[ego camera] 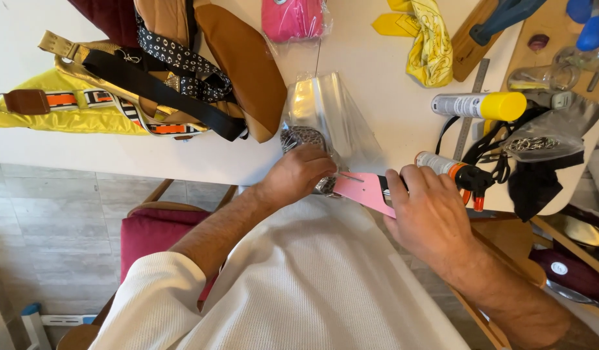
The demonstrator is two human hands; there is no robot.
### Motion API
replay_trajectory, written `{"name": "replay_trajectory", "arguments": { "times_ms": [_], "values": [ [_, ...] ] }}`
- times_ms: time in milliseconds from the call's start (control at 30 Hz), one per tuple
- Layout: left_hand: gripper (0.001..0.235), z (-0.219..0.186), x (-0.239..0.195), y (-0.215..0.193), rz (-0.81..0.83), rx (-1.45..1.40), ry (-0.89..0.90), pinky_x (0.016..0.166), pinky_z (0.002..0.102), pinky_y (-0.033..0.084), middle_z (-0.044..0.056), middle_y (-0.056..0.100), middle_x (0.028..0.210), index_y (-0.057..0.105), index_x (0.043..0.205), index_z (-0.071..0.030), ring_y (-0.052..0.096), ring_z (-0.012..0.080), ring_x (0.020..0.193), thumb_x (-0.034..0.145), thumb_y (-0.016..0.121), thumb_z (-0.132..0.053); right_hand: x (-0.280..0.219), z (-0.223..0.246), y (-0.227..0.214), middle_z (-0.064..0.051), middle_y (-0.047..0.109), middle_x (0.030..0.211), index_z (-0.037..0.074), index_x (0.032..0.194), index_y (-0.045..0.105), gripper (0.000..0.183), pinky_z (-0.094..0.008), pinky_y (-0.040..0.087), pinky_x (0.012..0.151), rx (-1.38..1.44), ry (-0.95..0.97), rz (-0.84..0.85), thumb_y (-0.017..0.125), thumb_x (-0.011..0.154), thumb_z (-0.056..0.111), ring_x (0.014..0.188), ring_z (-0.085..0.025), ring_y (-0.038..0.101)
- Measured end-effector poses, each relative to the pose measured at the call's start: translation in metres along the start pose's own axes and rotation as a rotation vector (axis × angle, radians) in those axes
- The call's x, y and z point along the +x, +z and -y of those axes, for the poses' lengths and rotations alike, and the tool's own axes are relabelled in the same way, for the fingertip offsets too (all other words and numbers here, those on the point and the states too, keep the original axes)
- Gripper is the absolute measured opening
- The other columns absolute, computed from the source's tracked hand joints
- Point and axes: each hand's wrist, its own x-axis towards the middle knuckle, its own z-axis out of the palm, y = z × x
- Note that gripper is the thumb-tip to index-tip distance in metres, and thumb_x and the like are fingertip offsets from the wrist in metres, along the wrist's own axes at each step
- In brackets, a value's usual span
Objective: The person places a leopard-print fanny pack into a clear plastic bag and seals it with a pink stapler. Then the person picks up a maroon fanny pack, adjusts its strap, and places it into another clear plastic bag.
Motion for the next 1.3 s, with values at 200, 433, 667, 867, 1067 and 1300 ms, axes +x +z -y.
{"name": "replay_trajectory", "arguments": {
  "times_ms": [200,433,667,867,1067,1300],
  "values": [
    [0.018,-0.006,0.002,0.003,0.033,0.138,0.073,0.073,0.040,0.056,0.008,0.064,0.078,0.069,0.087,-0.008,0.068,0.0283,0.075,0.103,0.063,-0.012,0.003,0.016,-0.014,-0.009,0.052,0.093,0.003,0.121,0.065,0.067,-0.044,0.049,0.077,-0.023,0.029,-0.009,0.080,0.066,0.038,0.092,-0.031,0.059],
    [0.019,-0.003,0.001,0.005,0.083,0.201,0.085,0.070,0.037,0.054,0.004,0.063,0.074,0.069,0.085,-0.011,0.066,0.0247,0.070,0.102,0.061,-0.011,0.005,0.028,-0.010,-0.010,0.051,0.089,-0.001,0.121,0.066,0.064,-0.044,0.047,0.071,-0.044,0.034,0.000,0.075,0.071,0.039,0.086,-0.032,0.058],
    [0.017,-0.018,0.014,-0.009,0.120,0.113,-0.060,0.066,0.040,0.055,0.006,0.066,0.070,0.072,0.083,-0.010,0.068,0.0277,0.067,0.097,0.064,-0.005,0.011,0.038,-0.008,-0.010,0.051,0.083,-0.002,0.115,0.071,0.036,-0.040,0.044,0.066,-0.170,0.010,-0.122,0.060,0.084,0.013,0.079,-0.029,0.056],
    [0.018,-0.010,0.005,0.005,0.069,0.240,-0.036,0.066,0.035,0.054,0.001,0.060,0.073,0.068,0.081,-0.013,0.065,0.0226,0.069,0.096,0.063,-0.006,0.018,0.040,-0.002,-0.011,0.052,0.083,-0.003,0.114,0.070,0.030,-0.040,0.043,0.066,-0.181,-0.004,-0.104,0.055,0.090,0.006,0.078,-0.028,0.056],
    [0.018,-0.019,0.008,0.003,-0.014,0.362,-0.030,0.069,0.034,0.051,0.003,0.057,0.085,0.067,0.078,-0.013,0.061,0.0226,0.078,0.095,0.066,-0.005,0.023,0.043,0.009,-0.010,0.052,0.079,-0.001,0.106,0.070,0.023,-0.039,0.042,0.063,-0.204,-0.005,-0.136,0.051,0.093,0.004,0.072,-0.027,0.056],
    [0.014,-0.020,0.012,0.003,0.000,0.259,-0.143,0.073,0.037,0.049,0.002,0.055,0.088,0.072,0.076,-0.013,0.060,0.0233,0.082,0.089,0.076,-0.018,0.026,0.043,0.019,-0.008,0.054,0.067,0.002,0.102,0.073,0.026,-0.033,0.047,0.057,-0.250,-0.024,-0.050,0.048,0.097,0.005,0.060,-0.021,0.057]
  ]
}}
